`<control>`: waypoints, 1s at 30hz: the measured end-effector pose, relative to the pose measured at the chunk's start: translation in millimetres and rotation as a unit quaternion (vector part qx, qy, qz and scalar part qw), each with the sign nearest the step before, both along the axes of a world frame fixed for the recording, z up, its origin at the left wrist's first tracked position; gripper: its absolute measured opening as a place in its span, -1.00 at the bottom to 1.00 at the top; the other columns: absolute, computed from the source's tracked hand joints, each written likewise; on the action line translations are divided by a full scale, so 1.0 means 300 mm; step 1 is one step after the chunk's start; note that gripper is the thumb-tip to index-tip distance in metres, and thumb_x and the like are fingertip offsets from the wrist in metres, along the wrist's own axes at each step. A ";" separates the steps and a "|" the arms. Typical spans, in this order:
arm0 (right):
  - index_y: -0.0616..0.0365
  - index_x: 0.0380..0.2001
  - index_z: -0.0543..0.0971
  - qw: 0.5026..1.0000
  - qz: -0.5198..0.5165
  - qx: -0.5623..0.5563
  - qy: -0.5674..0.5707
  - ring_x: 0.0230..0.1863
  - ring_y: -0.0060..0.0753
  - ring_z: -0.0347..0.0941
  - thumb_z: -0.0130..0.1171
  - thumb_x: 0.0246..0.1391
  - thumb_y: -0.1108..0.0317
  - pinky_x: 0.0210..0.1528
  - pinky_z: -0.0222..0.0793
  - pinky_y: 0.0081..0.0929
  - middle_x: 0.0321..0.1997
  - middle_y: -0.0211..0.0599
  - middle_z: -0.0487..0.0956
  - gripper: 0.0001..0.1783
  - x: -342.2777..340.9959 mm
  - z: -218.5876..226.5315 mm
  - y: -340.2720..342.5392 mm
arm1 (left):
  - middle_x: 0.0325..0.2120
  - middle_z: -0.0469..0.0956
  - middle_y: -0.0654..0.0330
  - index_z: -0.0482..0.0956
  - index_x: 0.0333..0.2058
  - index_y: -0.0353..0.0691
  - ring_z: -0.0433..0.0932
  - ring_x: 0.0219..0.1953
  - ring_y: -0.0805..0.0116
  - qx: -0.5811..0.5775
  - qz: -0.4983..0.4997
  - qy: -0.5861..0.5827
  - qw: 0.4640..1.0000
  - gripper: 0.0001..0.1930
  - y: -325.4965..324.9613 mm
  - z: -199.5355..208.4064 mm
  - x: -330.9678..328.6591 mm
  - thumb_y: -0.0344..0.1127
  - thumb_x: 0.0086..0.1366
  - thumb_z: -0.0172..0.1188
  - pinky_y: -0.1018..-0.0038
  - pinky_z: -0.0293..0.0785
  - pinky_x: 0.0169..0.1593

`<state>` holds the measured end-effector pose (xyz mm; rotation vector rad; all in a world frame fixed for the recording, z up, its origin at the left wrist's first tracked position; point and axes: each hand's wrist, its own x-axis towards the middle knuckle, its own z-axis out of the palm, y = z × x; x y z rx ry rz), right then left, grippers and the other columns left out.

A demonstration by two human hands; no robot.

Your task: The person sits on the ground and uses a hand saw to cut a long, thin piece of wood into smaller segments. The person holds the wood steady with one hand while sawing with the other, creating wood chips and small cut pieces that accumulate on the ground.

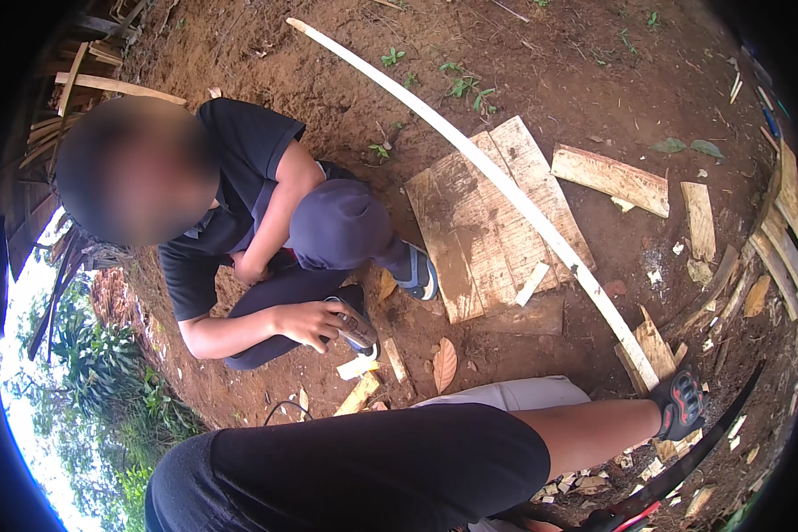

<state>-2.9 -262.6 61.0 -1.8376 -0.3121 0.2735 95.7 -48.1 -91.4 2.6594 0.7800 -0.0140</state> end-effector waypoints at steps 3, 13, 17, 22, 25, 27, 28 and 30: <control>0.24 0.55 0.31 1.000 -0.002 -0.019 0.003 0.04 -0.17 0.61 0.21 0.44 -0.03 -0.11 0.57 -0.38 0.47 0.01 0.51 -0.18 -0.007 0.003 -0.005 | -0.12 0.66 0.08 0.75 -0.13 -0.06 0.57 0.02 -0.02 0.006 -0.017 0.029 0.999 -0.61 0.010 0.022 -0.007 0.05 0.46 0.06 -0.07 0.37 0.21; 0.24 0.56 0.30 0.996 -0.011 -0.083 0.010 -0.09 -0.20 0.62 0.22 0.44 -0.06 -0.21 0.55 -0.39 0.43 0.05 0.53 -0.16 -0.001 0.024 0.012 | -0.05 0.67 0.07 0.71 0.04 -0.08 0.58 0.10 0.01 -0.035 0.008 0.010 0.999 -0.56 0.018 -0.038 -0.004 0.06 0.49 0.02 -0.02 0.39 0.29; 0.24 0.56 0.30 0.994 -0.017 -0.112 0.012 -0.13 -0.21 0.63 0.23 0.43 -0.07 -0.25 0.55 -0.40 0.42 0.06 0.54 -0.15 0.007 0.019 0.012 | -0.10 0.67 0.07 0.72 -0.02 -0.08 0.58 0.07 0.01 -0.013 0.002 0.030 0.999 -0.58 0.013 -0.001 -0.013 0.06 0.48 0.04 0.00 0.40 0.26; 0.24 0.56 0.30 0.989 -0.021 -0.144 0.016 -0.19 -0.22 0.63 0.23 0.43 -0.08 -0.30 0.54 -0.41 0.40 0.08 0.55 -0.14 0.019 -0.033 -0.050 | -0.16 0.67 0.07 0.73 -0.09 -0.08 0.59 0.03 0.01 0.005 0.011 0.040 0.999 -0.60 0.007 0.065 -0.047 0.06 0.46 0.06 0.02 0.42 0.23; 0.21 0.57 0.28 0.982 -0.032 -0.184 -0.006 -0.14 -0.13 0.66 0.24 0.42 -0.14 -0.22 0.60 -0.30 0.45 0.10 0.51 -0.10 0.022 -0.115 -0.105 | -0.19 0.67 0.07 0.74 -0.13 -0.08 0.59 0.01 0.00 0.019 0.016 0.041 0.999 -0.61 0.005 0.138 -0.042 0.06 0.45 0.07 0.04 0.43 0.21; 0.16 0.57 0.30 0.988 -0.040 -0.146 0.028 -0.18 -0.19 0.61 0.23 0.42 -0.12 -0.23 0.56 -0.32 0.34 0.02 0.51 -0.13 0.000 -0.160 -0.088 | -0.21 0.67 0.06 0.75 -0.16 -0.08 0.59 -0.01 0.00 0.033 0.022 0.044 0.998 -0.61 0.010 0.209 -0.063 0.06 0.45 0.08 0.04 0.43 0.20; 0.13 0.57 0.32 0.992 -0.047 -0.110 0.049 -0.23 -0.27 0.56 0.23 0.43 -0.08 -0.27 0.49 -0.37 0.21 -0.06 0.53 -0.17 -0.009 -0.192 -0.073 | -0.22 0.67 0.06 0.75 -0.17 -0.08 0.59 -0.02 0.00 0.039 0.020 0.035 0.998 -0.62 0.003 0.220 -0.055 0.06 0.45 0.09 0.05 0.43 0.19; 0.08 0.56 0.35 0.992 -0.047 -0.047 0.112 -0.34 -0.43 0.46 0.23 0.44 0.02 -0.35 0.36 -0.47 -0.04 -0.23 0.56 -0.24 -0.074 -0.247 -0.033 | -0.24 0.70 0.05 0.75 -0.15 -0.11 0.63 -0.02 0.01 0.028 0.017 0.010 0.999 -0.57 0.053 0.127 -0.117 0.09 0.46 0.07 0.03 0.43 0.18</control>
